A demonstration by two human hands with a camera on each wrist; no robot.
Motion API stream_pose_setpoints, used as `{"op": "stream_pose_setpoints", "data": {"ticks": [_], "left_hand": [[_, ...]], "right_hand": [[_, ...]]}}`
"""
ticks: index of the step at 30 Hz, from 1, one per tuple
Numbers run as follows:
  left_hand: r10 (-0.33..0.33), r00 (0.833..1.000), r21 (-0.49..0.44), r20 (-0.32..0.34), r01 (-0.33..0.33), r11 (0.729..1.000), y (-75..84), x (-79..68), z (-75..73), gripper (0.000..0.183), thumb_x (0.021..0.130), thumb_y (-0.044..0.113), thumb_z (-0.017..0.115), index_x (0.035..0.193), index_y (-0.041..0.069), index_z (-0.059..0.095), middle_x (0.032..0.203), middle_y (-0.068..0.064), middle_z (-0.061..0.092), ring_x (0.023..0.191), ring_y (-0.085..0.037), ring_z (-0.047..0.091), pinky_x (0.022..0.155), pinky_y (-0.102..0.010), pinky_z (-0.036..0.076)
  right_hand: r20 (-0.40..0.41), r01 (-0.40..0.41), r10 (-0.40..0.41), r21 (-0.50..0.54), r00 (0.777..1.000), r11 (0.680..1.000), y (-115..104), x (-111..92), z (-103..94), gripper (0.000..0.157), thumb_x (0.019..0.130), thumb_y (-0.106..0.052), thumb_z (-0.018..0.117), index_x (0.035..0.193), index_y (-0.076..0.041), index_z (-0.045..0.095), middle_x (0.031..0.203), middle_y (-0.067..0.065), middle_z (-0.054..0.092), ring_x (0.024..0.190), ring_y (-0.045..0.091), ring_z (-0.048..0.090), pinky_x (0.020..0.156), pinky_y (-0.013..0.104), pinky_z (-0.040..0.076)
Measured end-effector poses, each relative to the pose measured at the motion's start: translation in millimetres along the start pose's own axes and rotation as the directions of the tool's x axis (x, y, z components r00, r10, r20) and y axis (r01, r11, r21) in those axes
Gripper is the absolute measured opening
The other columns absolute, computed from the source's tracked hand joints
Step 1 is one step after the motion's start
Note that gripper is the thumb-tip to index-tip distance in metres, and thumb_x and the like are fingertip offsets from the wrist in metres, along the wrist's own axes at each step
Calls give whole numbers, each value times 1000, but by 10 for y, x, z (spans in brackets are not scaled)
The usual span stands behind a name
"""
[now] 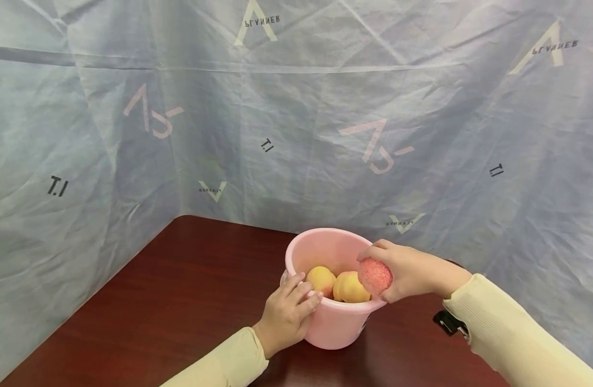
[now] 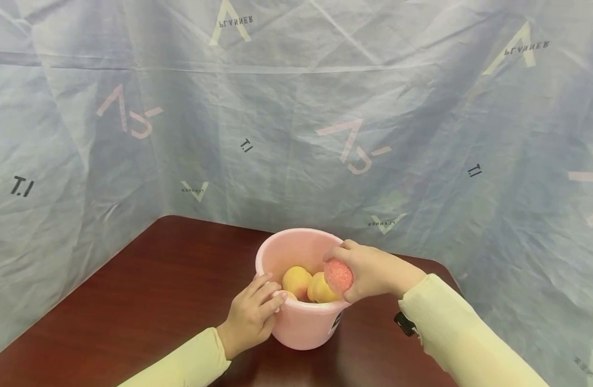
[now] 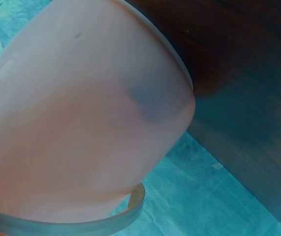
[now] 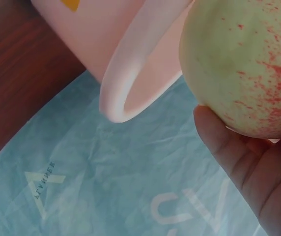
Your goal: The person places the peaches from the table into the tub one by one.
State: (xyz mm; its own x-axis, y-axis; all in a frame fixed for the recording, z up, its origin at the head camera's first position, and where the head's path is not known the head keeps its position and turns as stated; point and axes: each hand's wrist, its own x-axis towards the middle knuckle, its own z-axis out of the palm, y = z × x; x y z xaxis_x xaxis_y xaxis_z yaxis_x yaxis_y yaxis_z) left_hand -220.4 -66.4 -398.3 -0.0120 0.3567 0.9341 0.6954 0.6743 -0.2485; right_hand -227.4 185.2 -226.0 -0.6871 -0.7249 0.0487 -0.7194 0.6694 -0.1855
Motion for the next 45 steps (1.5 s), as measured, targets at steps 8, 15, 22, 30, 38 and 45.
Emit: {"op": "stream_pose_setpoints", "data": {"ticks": [8,15,22,30,38,45], "left_hand": [[6,1000,8,4,-6,1000,-1,-5,-12,29,95,19,42,94,14,71,96,-7,62,98,-30,62,84,-42,52],[19,1000,3,13,-19,1000,-7,16,-8,27,94,20,44,96,15,70,96,-5,62,98,-29,61,87,-37,51],[30,1000,11,3,-30,999,-7,16,3,26,94,20,45,94,15,71,94,-5,62,99,-29,62,87,-36,51],[24,1000,7,6,-24,1000,-2,12,4,27,95,21,45,94,14,71,96,-6,63,100,-29,62,87,-36,51],[16,1000,10,10,-16,1000,0,10,11,27,95,22,45,93,14,70,96,-6,63,99,-30,62,84,-37,52],[7,999,5,38,-7,1000,-10,11,0,32,95,25,42,95,14,72,97,-6,63,101,-29,61,85,-40,51]], "right_hand": [[0,19,-19,0,1000,1000,-26,127,25,61,59,-14,79,117,-15,58,110,5,53,84,14,58,71,32,51],[22,26,-26,5,999,1000,-7,215,22,63,58,-10,77,117,-14,57,109,6,52,84,15,57,71,32,50],[-17,60,-61,-21,998,998,-2,274,24,61,61,-10,76,118,-12,57,111,8,53,85,16,58,71,32,51],[-54,66,-69,-54,996,996,-12,318,42,64,64,-9,77,124,-9,56,114,11,54,89,21,60,75,35,51],[-51,-7,6,-35,999,999,-18,197,-44,70,73,-13,79,136,-7,49,125,16,51,104,30,58,83,45,49],[-70,-33,30,-41,997,999,36,66,-9,61,78,-17,75,134,-8,52,122,14,52,104,29,59,85,47,48]]}}
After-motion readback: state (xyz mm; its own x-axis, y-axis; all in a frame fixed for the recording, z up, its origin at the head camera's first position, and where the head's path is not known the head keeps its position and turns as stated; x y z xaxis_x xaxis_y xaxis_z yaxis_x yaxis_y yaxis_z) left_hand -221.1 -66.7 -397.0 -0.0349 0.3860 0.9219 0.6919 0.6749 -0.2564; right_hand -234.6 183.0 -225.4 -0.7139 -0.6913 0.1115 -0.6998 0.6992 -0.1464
